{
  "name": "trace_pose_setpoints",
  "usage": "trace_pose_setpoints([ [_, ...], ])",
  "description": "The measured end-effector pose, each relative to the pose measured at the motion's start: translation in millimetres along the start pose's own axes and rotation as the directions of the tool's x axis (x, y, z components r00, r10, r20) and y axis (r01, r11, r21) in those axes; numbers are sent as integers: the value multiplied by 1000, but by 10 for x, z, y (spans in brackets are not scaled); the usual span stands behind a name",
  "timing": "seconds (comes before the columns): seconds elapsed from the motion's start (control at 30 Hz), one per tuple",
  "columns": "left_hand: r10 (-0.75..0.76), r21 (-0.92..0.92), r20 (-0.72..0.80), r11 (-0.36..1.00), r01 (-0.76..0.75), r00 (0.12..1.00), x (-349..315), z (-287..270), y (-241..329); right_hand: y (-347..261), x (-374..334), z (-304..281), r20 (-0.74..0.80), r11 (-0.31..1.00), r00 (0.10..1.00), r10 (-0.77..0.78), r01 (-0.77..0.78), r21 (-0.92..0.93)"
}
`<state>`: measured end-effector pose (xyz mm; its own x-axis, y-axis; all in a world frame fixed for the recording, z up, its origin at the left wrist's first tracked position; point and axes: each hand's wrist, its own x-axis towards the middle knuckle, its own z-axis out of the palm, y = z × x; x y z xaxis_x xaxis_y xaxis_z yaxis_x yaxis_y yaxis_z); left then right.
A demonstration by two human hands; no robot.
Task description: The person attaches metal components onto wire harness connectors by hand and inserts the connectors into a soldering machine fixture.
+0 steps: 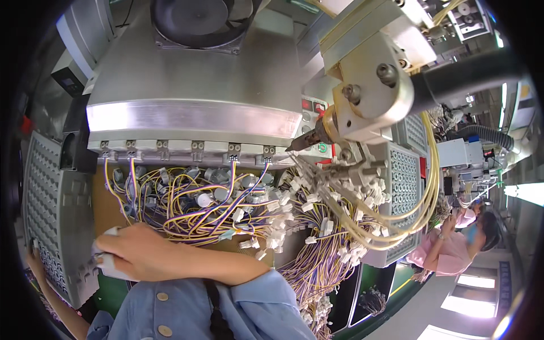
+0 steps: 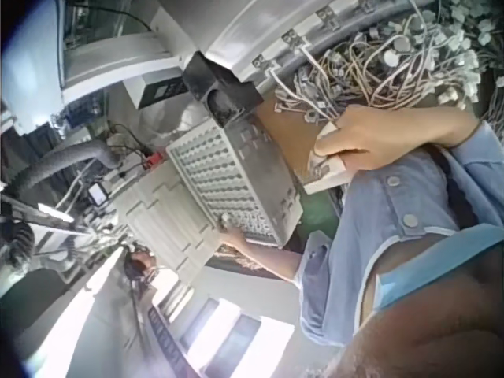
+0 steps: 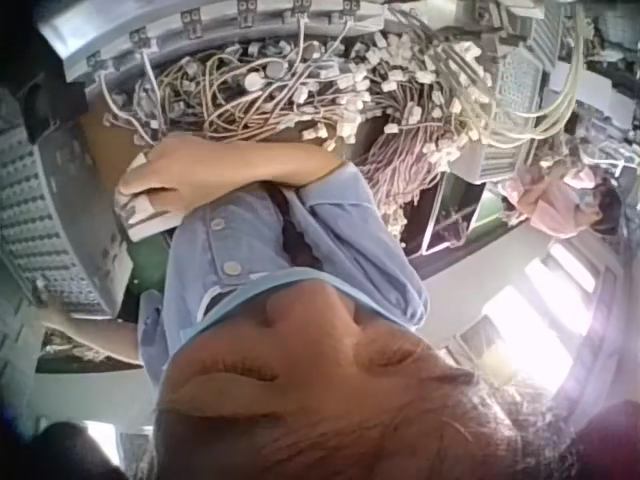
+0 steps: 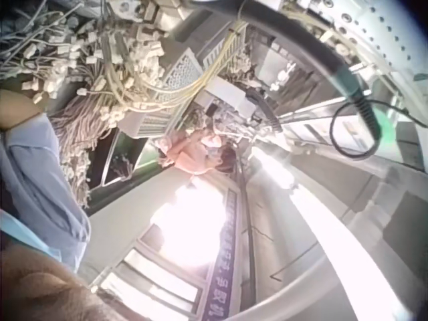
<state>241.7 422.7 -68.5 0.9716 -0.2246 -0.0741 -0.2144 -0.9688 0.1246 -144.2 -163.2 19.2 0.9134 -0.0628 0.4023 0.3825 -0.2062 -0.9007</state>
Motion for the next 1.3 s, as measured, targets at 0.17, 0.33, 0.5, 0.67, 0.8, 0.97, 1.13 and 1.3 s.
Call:
trace_pose_setpoints([
  [0.17, 133, -489, -408, 804, -339, 903, -794, -299, 1729, -93, -81, -45, 99, 881, 931, 352, -366, 301],
  [0.33, 331, -924, -197, 251, -288, 923, -1828, -78, 3793, -139, 29, 195, -13, 964, 972, 236, -235, -127],
  [0.5, 651, -936, -331, -136, -324, 683, -2052, -62, 4790, -253, -185, -20, 22, 894, 952, 304, -277, -352],
  [0.67, 733, -996, -19, -74, 52, 680, -2096, -62, 4895, -394, -346, -129, 9, 867, 867, 498, -498, 2],
  [0.8, 746, -983, -161, -63, -173, 646, -2031, 6, 4862, -433, -297, -86, -23, 900, 903, 429, -429, -82],
  [0.97, 725, -928, -312, -93, -362, 613, -1998, -53, 4868, -428, -331, -110, 5, 832, 836, 549, -547, -91],
  [1.13, 760, -923, -292, -63, -381, 581, -1982, -76, 4878, -399, -377, -159, 91, 827, 822, 563, -560, -58],
  [1.3, 755, -957, -203, -19, -288, 624, -2002, -34, 4869, -415, -383, -162, 14, 869, 869, 495, -494, -40],
])
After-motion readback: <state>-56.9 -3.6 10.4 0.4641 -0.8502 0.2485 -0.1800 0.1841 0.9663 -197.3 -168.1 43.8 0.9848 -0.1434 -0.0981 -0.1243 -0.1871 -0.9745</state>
